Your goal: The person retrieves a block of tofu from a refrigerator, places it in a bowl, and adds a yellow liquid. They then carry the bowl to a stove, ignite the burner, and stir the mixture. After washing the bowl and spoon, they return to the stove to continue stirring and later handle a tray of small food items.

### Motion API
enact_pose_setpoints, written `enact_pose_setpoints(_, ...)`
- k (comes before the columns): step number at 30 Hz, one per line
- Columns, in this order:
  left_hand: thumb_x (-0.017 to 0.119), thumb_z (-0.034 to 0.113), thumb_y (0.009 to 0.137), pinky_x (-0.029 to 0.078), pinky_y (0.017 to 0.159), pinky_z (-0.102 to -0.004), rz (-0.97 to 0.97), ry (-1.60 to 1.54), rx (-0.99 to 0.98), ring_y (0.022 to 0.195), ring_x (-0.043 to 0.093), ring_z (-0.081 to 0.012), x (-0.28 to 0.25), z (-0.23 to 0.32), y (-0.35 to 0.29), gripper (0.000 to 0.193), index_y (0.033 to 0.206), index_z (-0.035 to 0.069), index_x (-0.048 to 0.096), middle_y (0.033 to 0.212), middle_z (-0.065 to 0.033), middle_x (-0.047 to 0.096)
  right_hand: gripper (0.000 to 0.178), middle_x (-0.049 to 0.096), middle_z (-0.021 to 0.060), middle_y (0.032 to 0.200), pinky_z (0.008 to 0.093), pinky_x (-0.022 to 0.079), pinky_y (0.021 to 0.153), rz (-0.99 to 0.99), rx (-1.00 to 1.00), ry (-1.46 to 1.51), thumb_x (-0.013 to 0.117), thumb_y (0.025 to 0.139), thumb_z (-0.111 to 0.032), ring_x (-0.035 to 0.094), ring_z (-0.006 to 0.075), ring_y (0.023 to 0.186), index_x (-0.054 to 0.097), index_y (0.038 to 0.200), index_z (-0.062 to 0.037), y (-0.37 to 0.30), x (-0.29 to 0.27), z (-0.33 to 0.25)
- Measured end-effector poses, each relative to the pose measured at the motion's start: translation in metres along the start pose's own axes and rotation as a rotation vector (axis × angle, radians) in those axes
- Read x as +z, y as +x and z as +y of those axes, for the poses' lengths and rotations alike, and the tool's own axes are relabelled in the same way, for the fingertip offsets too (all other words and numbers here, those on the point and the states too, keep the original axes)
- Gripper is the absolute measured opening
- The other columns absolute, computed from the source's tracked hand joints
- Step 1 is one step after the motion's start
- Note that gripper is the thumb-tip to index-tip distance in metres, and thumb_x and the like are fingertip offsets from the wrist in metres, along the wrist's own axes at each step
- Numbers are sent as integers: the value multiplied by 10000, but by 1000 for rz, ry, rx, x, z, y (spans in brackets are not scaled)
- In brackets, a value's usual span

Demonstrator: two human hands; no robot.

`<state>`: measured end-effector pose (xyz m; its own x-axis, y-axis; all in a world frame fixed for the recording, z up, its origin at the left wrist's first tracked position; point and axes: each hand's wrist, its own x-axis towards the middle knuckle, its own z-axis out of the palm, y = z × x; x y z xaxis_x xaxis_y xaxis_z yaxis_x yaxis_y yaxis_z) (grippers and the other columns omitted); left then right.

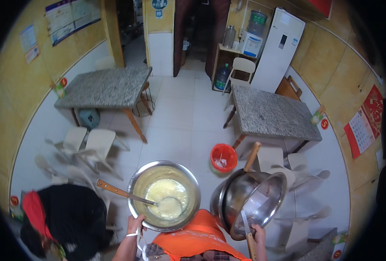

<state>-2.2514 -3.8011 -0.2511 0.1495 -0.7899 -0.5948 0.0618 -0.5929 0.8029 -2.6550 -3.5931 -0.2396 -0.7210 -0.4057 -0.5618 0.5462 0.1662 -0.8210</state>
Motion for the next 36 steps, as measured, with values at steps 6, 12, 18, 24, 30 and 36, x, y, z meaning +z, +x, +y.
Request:
enact_pose_setpoints(6,560,27,741,380,303,-261,-100,-179,-83,404,504,-164,136,133,194,181,890,-75,575,654,-106,588,196,620,72,740,296,466,611,82,-180,-113,604,705,-53,579,178,623,624,867,56,185,181,-82)
enact_pose_setpoints(12,551,47,752,367,302,-256,44,-300,-70,401,484,-155,219,265,345,153,863,-58,567,634,-80,566,191,626,76,759,290,465,610,-153,-101,-121,615,713,-64,588,173,656,625,866,51,363,400,-188)
enact_pose_setpoints(18,573,44,728,353,296,-260,240,-411,13,377,460,-156,276,365,504,189,859,-81,523,630,-95,558,238,631,83,823,305,479,648,-379,-42,-190,591,749,-90,605,192,715,611,959,20,512,636,-261)
enact_pose_setpoints(24,581,73,717,352,307,-264,306,-451,-30,367,447,-156,344,507,685,183,831,-57,519,638,-85,554,202,657,79,839,294,460,688,-201,-248,-567,627,730,-124,600,180,776,672,872,12,640,831,-315)
enact_pose_setpoints(30,572,81,729,339,311,-273,337,-528,-19,380,442,-141,387,630,854,103,773,-3,532,618,-48,531,190,636,90,796,325,479,642,-374,-67,-358,593,733,-74,613,199,692,629,847,73,729,1058,-375)
enact_pose_setpoints(36,556,56,732,331,308,-260,541,-779,75,414,443,-138,409,721,979,157,870,-5,513,653,-46,518,249,633,81,717,325,453,552,-831,-579,-889,615,754,-168,590,178,623,653,819,69,805,1312,-410)
